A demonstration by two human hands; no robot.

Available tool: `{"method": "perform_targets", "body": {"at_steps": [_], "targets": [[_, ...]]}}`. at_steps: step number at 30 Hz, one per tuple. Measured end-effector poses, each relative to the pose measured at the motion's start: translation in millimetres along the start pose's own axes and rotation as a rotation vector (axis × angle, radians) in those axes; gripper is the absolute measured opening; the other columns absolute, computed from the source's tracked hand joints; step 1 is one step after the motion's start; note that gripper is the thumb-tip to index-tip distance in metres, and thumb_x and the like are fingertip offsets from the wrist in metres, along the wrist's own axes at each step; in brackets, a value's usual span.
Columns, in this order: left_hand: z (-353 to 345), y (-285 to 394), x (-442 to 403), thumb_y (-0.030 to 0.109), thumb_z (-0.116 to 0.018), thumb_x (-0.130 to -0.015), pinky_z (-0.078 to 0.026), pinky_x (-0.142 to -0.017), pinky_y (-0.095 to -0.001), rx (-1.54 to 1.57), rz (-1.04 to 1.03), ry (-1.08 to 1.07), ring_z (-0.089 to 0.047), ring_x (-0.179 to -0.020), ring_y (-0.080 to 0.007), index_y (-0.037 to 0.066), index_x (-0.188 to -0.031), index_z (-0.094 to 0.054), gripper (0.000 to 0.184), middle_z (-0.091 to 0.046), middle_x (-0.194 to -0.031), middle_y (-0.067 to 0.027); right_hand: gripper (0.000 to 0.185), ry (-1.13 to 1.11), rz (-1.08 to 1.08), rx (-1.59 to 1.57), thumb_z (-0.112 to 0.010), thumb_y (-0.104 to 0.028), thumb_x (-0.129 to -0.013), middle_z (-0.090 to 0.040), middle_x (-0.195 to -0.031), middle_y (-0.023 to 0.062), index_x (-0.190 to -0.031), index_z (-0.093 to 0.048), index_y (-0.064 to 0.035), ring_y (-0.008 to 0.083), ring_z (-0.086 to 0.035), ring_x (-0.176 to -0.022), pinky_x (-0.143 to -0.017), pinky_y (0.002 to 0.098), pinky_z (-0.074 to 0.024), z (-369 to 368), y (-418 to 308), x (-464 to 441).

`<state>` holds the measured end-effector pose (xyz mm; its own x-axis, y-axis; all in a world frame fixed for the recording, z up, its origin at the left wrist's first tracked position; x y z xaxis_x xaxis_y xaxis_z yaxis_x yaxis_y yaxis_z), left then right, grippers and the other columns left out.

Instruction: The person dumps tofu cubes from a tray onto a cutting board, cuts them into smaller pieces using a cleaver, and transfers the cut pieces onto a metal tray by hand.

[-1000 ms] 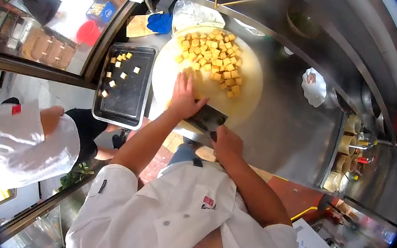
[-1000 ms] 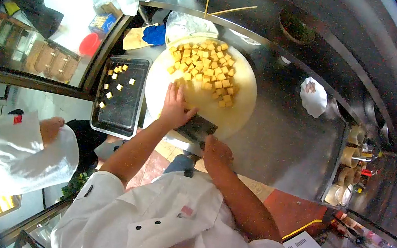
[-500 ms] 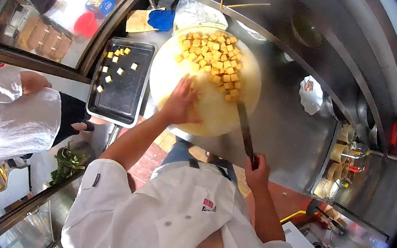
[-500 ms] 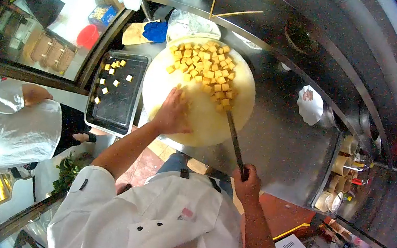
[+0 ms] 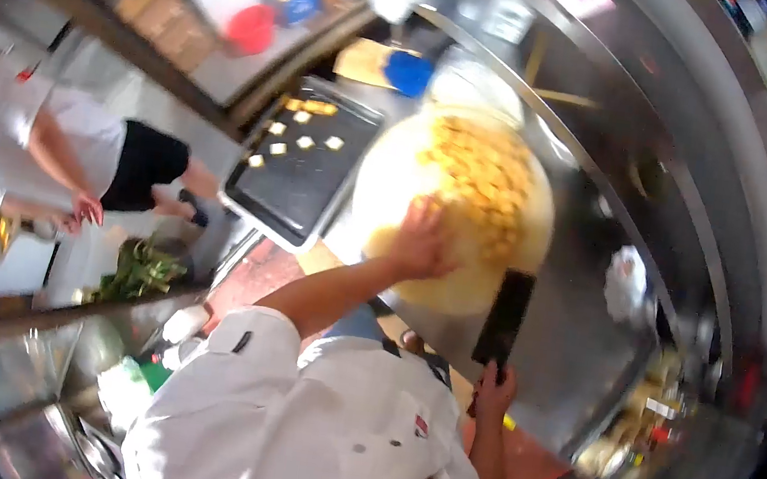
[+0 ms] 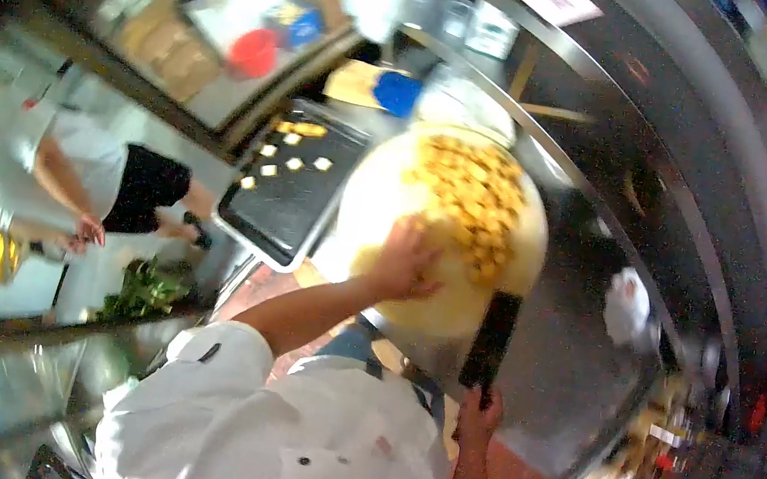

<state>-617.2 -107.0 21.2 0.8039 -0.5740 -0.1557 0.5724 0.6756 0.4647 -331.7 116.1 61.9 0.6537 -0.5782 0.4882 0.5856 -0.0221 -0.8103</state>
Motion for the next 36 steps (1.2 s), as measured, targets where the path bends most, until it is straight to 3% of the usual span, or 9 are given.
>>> {"method": "perform_targets", "body": {"at_steps": [5, 7, 10, 15, 18, 22, 23, 27, 36], "targets": [[2, 2, 26, 0.072, -0.064, -0.080, -0.008, -0.118, -0.0730, -0.028, -0.143, -0.080, -0.013, -0.152, -0.0537, 0.016, -0.154, -0.045, 0.095, -0.033, -0.160, -0.0273, 0.017, 0.025, -0.032, -0.029, -0.061, -0.021, -0.102, -0.052, -0.064, 0.0019, -0.100, -0.055, -0.0055, 0.0111, -0.046, -0.048, -0.046, 0.0288, -0.0376, 3, 20, -5], [-5, 6, 30, 0.070, -0.065, -0.081, -0.008, -0.119, -0.0725, -0.074, -0.139, -0.113, -0.014, -0.152, -0.0528, 0.014, -0.153, -0.047, 0.093, -0.032, -0.160, -0.0268, 0.016, -0.002, 0.073, 0.083, -0.061, -0.020, -0.102, -0.052, -0.064, 0.0023, -0.103, -0.055, -0.0045, 0.0117, -0.045, -0.049, -0.047, 0.0301, -0.0375, 27, 76, -30], [-18, -4, 19, 0.062, -0.067, -0.084, -0.009, -0.120, -0.0714, -0.014, -0.143, 0.082, -0.017, -0.152, -0.0501, 0.012, -0.148, -0.053, 0.082, -0.038, -0.156, -0.0249, 0.017, -0.039, 0.109, 0.136, -0.058, -0.021, -0.104, -0.050, -0.066, 0.0019, -0.101, -0.053, -0.0048, 0.0121, -0.045, -0.051, -0.048, 0.0311, -0.0366, 19, 59, -34], [-10, -19, -10, 0.044, -0.068, -0.084, -0.021, -0.117, -0.0711, -0.155, -0.061, 0.300, -0.032, -0.144, -0.0478, 0.014, -0.128, -0.068, 0.053, -0.050, -0.143, -0.0176, 0.019, -0.017, 0.039, 0.100, -0.056, -0.021, -0.105, -0.048, -0.067, 0.0020, -0.097, -0.051, -0.0050, 0.0121, -0.045, -0.055, -0.051, 0.0322, -0.0364, -15, -12, 9], [-17, -39, -23, 0.045, -0.065, -0.085, -0.028, -0.116, -0.0657, -0.187, -0.093, 0.283, -0.041, -0.137, -0.0450, 0.015, -0.116, -0.071, 0.044, -0.058, -0.129, -0.0153, 0.019, -0.014, 0.011, 0.103, -0.058, -0.020, -0.104, -0.049, -0.068, 0.0022, -0.097, -0.052, -0.0049, 0.0123, -0.045, -0.056, -0.051, 0.0321, -0.0373, -18, -9, 4], [-5, -59, -33, 0.028, -0.066, -0.079, -0.035, -0.112, -0.0633, -0.158, -0.125, 0.422, -0.052, -0.125, -0.0434, 0.011, -0.094, -0.072, 0.023, -0.063, -0.112, -0.0135, 0.019, -0.028, -0.042, 0.102, -0.060, -0.020, -0.104, -0.050, -0.070, 0.0024, -0.096, -0.052, -0.0047, 0.0126, -0.047, -0.057, -0.051, 0.0319, -0.0384, -21, 2, -5], [-4, -64, -36, 0.027, -0.066, -0.077, -0.037, -0.111, -0.0636, -0.121, -0.093, 0.563, -0.054, -0.121, -0.0427, 0.010, -0.093, -0.072, 0.024, -0.064, -0.111, -0.0129, 0.019, -0.032, -0.055, 0.101, -0.061, -0.020, -0.103, -0.050, -0.070, 0.0025, -0.096, -0.052, -0.0047, 0.0127, -0.047, -0.058, -0.051, 0.0319, -0.0387, -22, 5, -6], [-8, -135, -41, 0.024, -0.060, -0.084, -0.043, -0.099, -0.0592, -0.194, 0.041, 0.262, -0.057, -0.107, -0.0389, 0.010, -0.095, -0.071, 0.021, -0.065, -0.105, -0.0159, 0.019, -0.018, -0.140, 0.104, -0.063, -0.019, -0.102, -0.052, -0.072, 0.0027, -0.096, -0.053, -0.0045, 0.0130, -0.048, -0.059, -0.050, 0.0318, -0.0398, -15, 11, 6], [105, -268, 14, 0.020, -0.057, -0.097, -0.052, -0.086, -0.0428, 0.128, 0.592, 0.390, -0.065, -0.099, -0.0272, 0.006, -0.116, -0.067, 0.026, -0.069, -0.109, -0.0148, 0.022, -0.088, 0.028, 0.146, -0.064, -0.020, -0.102, -0.052, -0.071, 0.0026, -0.090, -0.053, -0.0051, 0.0141, -0.050, -0.062, -0.055, 0.0338, -0.0431, -10, 30, 13]]}}
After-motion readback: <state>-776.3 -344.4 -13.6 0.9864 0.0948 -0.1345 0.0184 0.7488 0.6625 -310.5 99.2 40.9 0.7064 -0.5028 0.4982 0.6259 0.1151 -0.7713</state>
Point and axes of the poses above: each hand's wrist, its own x-axis away from the middle knuckle, its own z-axis out of the back of the hand, y = z × x, the point moved 1 cm from there along -x, towards the middle knuckle
